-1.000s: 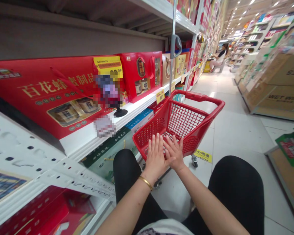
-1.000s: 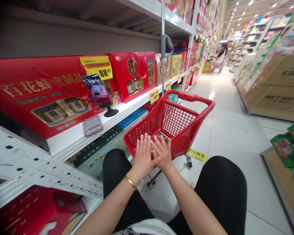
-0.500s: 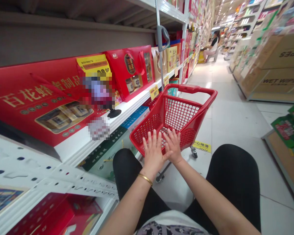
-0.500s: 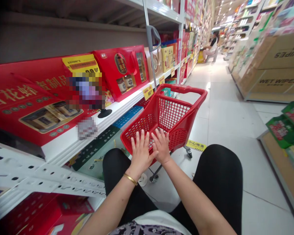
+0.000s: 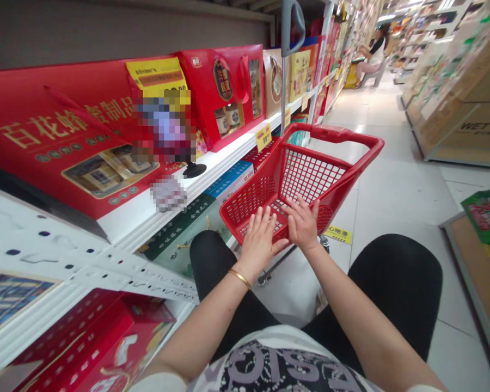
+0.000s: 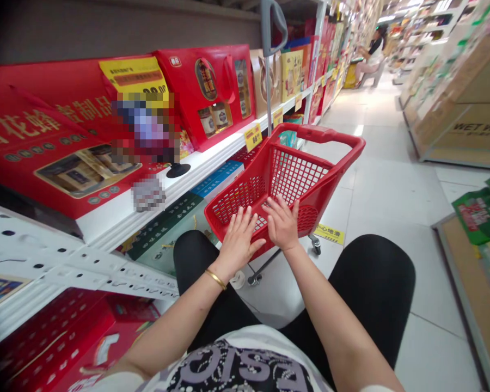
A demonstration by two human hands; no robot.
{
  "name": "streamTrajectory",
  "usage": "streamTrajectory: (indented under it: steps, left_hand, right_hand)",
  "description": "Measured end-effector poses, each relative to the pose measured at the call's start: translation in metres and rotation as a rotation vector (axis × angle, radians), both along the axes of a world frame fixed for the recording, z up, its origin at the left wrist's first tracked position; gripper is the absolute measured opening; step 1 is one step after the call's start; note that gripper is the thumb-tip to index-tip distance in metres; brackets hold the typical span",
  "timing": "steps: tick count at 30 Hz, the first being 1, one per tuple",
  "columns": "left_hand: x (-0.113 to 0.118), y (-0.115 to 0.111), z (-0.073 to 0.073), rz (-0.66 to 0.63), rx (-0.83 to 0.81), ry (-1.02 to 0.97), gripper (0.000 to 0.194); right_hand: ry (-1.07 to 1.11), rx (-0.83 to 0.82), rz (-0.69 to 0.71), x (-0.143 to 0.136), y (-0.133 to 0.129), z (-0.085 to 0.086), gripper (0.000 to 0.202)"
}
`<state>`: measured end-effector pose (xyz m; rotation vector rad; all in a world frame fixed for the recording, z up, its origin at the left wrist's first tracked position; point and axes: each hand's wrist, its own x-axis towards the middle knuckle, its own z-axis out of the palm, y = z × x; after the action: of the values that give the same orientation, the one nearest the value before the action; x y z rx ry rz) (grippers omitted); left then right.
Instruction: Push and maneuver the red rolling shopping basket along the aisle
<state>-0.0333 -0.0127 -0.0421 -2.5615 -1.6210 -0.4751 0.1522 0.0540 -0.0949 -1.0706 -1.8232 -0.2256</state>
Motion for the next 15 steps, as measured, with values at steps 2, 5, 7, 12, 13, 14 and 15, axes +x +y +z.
streamTrajectory:
  steps: [2,5,7,12,13,14,15]
  left_hand:
    - [-0.005,-0.001,0.0,-0.043,-0.008,-0.005,0.074]
    - [-0.009,-0.005,0.001,-0.056,0.003,0.0,0.077]
    - [-0.008,-0.007,0.001,-0.019,0.013,0.003,0.089]
    - [-0.006,-0.012,-0.001,0.088,0.029,-0.009,0.1]
    - [-0.006,-0.012,-0.001,0.091,0.027,-0.007,0.099]
    - [-0.006,-0.012,0.0,0.089,0.023,-0.003,0.098]
    - [-0.007,-0.012,0.0,0.084,0.017,0.002,0.097]
  right_hand:
    - [0.087,-0.009,-0.117,0.016,0.011,0.008,0.039]
    - [0.161,0.0,-0.183,0.026,0.02,0.011,0.041]
    - [0.151,0.001,-0.152,0.017,0.014,0.005,0.044]
    - [-0.006,0.01,-0.036,-0.01,-0.011,-0.013,0.049]
    - [-0.02,0.014,-0.026,-0.008,-0.01,-0.013,0.049]
    - [-0.006,0.019,-0.034,-0.003,-0.006,-0.011,0.049]
    - [0.038,0.026,-0.063,0.005,0.0,-0.008,0.048]
